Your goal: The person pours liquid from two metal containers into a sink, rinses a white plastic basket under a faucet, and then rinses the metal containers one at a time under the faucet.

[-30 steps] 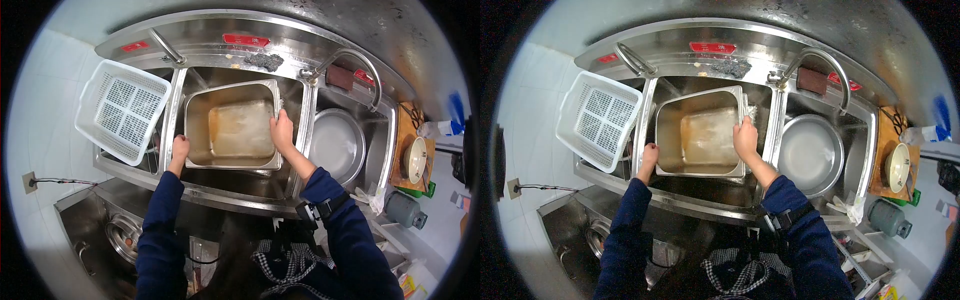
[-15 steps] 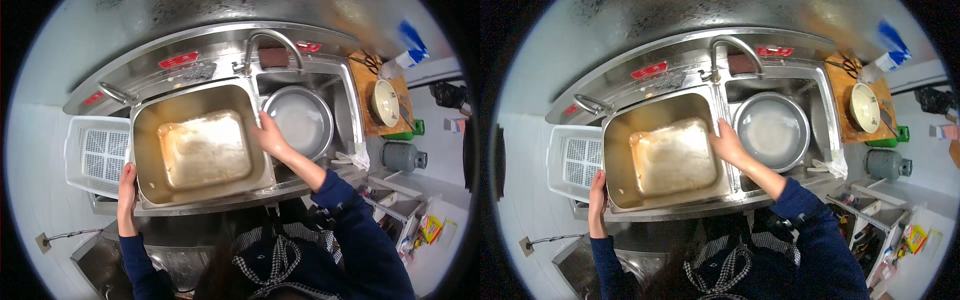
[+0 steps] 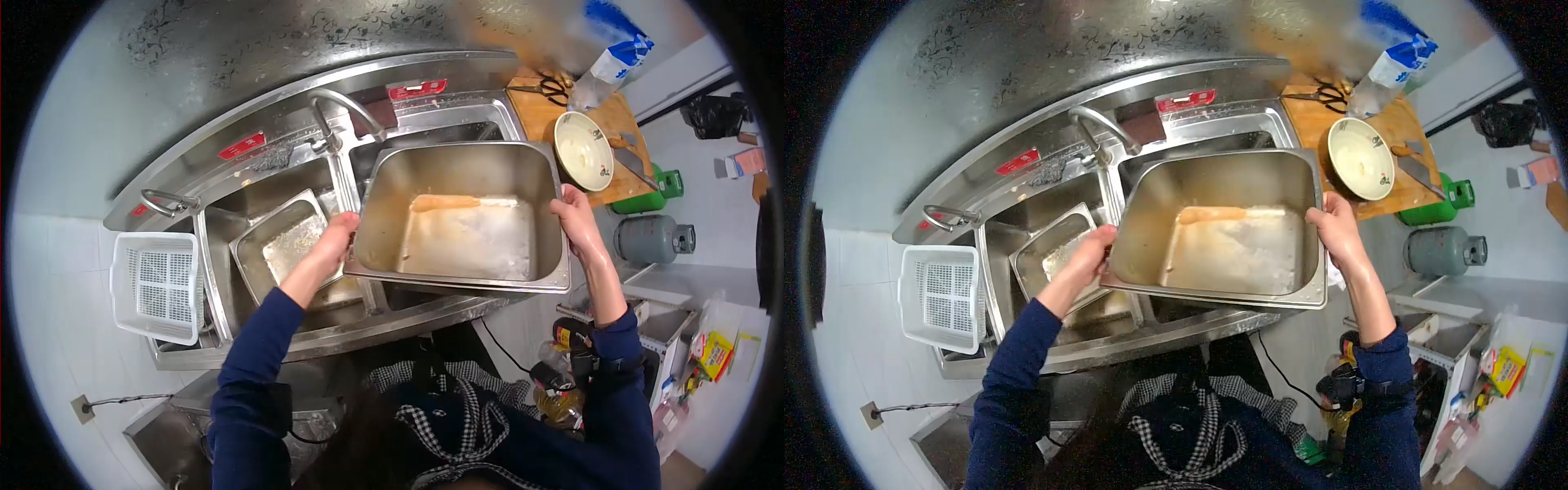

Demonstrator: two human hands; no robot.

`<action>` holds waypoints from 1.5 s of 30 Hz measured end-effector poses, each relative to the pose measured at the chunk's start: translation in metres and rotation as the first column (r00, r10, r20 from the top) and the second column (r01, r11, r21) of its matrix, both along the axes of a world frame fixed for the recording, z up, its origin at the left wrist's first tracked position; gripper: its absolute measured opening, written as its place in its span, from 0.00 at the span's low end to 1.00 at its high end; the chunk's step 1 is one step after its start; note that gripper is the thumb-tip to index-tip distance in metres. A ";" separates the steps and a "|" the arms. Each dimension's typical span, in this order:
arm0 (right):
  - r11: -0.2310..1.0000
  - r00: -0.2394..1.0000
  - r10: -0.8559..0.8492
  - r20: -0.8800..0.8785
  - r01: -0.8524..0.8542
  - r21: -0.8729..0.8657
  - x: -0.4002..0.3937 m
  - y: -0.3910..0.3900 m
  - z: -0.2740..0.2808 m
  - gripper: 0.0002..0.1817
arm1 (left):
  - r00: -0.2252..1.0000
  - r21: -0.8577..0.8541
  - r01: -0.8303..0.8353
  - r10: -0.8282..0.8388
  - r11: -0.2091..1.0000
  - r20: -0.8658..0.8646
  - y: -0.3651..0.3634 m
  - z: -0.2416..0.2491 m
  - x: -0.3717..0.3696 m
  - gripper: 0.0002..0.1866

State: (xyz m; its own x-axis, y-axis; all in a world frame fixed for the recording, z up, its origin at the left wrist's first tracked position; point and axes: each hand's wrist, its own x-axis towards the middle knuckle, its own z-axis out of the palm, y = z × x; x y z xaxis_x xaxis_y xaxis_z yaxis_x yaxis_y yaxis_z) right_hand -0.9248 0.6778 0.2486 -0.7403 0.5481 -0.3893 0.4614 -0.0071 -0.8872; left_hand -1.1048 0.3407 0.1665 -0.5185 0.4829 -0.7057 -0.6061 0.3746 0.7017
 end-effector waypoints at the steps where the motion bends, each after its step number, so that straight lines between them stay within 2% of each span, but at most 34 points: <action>1: 0.999 1.000 0.010 -0.028 -0.009 0.045 -0.004 0.010 0.003 0.09 | 0.999 0.022 -0.037 0.037 0.999 -0.002 0.015 -0.008 0.008 0.07; 3: 0.991 0.996 0.038 -0.078 -0.028 0.130 -0.013 0.022 0.006 0.09 | 0.993 0.061 -0.116 0.117 0.991 0.002 0.036 -0.031 0.027 0.08; 6: 0.958 0.990 0.127 -0.057 -0.107 0.265 -0.029 0.050 0.002 0.07 | 0.955 0.127 -0.290 0.279 0.949 0.098 0.057 -0.061 0.050 0.09; 7: 0.956 0.985 0.157 -0.069 -0.135 0.259 -0.036 0.053 0.005 0.07 | 0.947 0.096 -0.319 0.315 0.943 0.057 0.061 -0.071 0.058 0.09; 8: 0.955 0.978 0.191 -0.088 -0.164 0.246 -0.045 0.055 0.009 0.08 | 0.931 0.093 -0.347 0.355 0.933 -0.085 0.066 -0.094 0.067 0.09; 10: 0.943 0.965 0.231 -0.126 -0.190 0.274 -0.062 0.051 0.018 0.08 | 0.926 0.134 -0.339 0.355 0.931 -0.126 0.070 -0.103 0.081 0.08; 12: 0.902 0.951 0.302 -0.070 -0.262 0.342 -0.081 0.055 0.018 0.08 | 0.929 0.029 -0.353 0.354 0.935 -0.108 0.076 -0.110 0.089 0.09; 13: 0.879 0.942 0.333 -0.034 -0.297 0.373 -0.092 0.056 0.018 0.09 | 0.926 -0.072 -0.326 0.303 0.943 -0.226 0.080 -0.114 0.090 0.10; 14: 0.853 0.933 0.360 0.005 -0.331 0.403 -0.106 0.057 0.017 0.09 | 0.897 -0.062 -0.378 0.349 0.924 -0.270 0.084 -0.121 0.091 0.11; 15: 0.786 0.922 0.375 0.096 -0.372 0.493 -0.123 0.056 0.018 0.10 | 0.867 -0.054 -0.426 0.391 0.903 -0.308 0.088 -0.127 0.095 0.12; 17: 0.674 0.902 0.415 0.120 -0.394 0.625 -0.153 0.042 0.023 0.14 | 0.799 -0.032 -0.500 0.446 0.865 -0.404 0.094 -0.134 0.103 0.13; 19: 0.565 0.870 0.461 0.177 -0.441 0.697 -0.177 0.024 0.028 0.19 | 0.813 0.017 -0.519 0.500 0.854 -0.298 0.100 -0.153 0.109 0.14; 21: 0.471 0.831 0.499 0.247 -0.499 0.727 -0.204 0.006 0.039 0.24 | 0.848 0.091 -0.493 0.502 0.865 -0.173 0.098 -0.144 0.103 0.13; 23: 0.460 0.799 0.498 0.337 -0.573 0.678 -0.230 -0.011 0.050 0.26 | 0.771 0.101 -0.611 0.620 0.785 -0.147 0.109 -0.164 0.106 0.12; 24: 0.457 0.781 0.496 0.379 -0.606 0.651 -0.246 -0.019 0.052 0.27 | 0.728 0.103 -0.665 0.672 0.740 -0.136 0.110 -0.150 0.100 0.11; 25: 0.422 0.765 0.488 0.420 -0.629 0.653 -0.266 -0.015 0.046 0.24 | 0.695 0.042 -0.718 0.713 0.695 0.091 0.109 -0.137 0.096 0.09; 28: 0.346 0.716 0.532 0.452 -0.671 0.656 -0.294 -0.045 0.057 0.22 | 0.596 0.040 -0.784 0.733 0.620 0.326 0.100 -0.101 0.083 0.10; 29: 0.354 0.703 0.546 0.455 -0.686 0.635 -0.302 -0.057 0.062 0.16 | 0.582 0.034 -0.792 0.737 0.610 0.343 0.098 -0.097 0.079 0.09; 33: 0.299 0.563 0.493 0.664 -0.826 0.478 -0.342 -0.086 0.072 0.22 | 0.545 0.013 -0.808 0.739 0.589 0.396 0.090 -0.082 0.063 0.06; 36: 0.289 0.637 0.556 0.534 -0.750 0.595 -0.355 -0.107 0.069 0.05 | 0.572 0.042 -0.786 0.699 0.617 0.428 0.083 -0.080 0.055 0.05; 37: 0.292 0.684 0.565 0.461 -0.688 0.665 -0.355 -0.114 0.067 0.04 | 0.589 0.061 -0.774 0.680 0.631 0.436 0.082 -0.080 0.052 0.06; 40: 0.162 0.576 0.550 0.605 -0.784 0.600 -0.385 -0.116 0.067 0.04 | 0.597 0.077 -0.763 0.654 0.642 0.464 0.080 -0.082 0.046 0.08; 41: 0.139 0.580 0.548 0.603 -0.774 0.618 -0.387 -0.122 0.068 0.05 | 0.546 0.026 -0.796 0.699 0.605 0.462 0.077 -0.069 0.043 0.10; 44: 0.049 0.577 0.561 0.594 -0.739 0.671 -0.395 -0.138 0.072 0.07 | 0.475 0.034 -0.850 0.736 0.526 0.483 0.075 -0.059 0.038 0.10; 45: 0.006 0.564 0.576 0.592 -0.727 0.687 -0.399 -0.141 0.072 0.08 | 0.502 0.061 -0.833 0.705 0.550 0.501 0.076 -0.062 0.037 0.08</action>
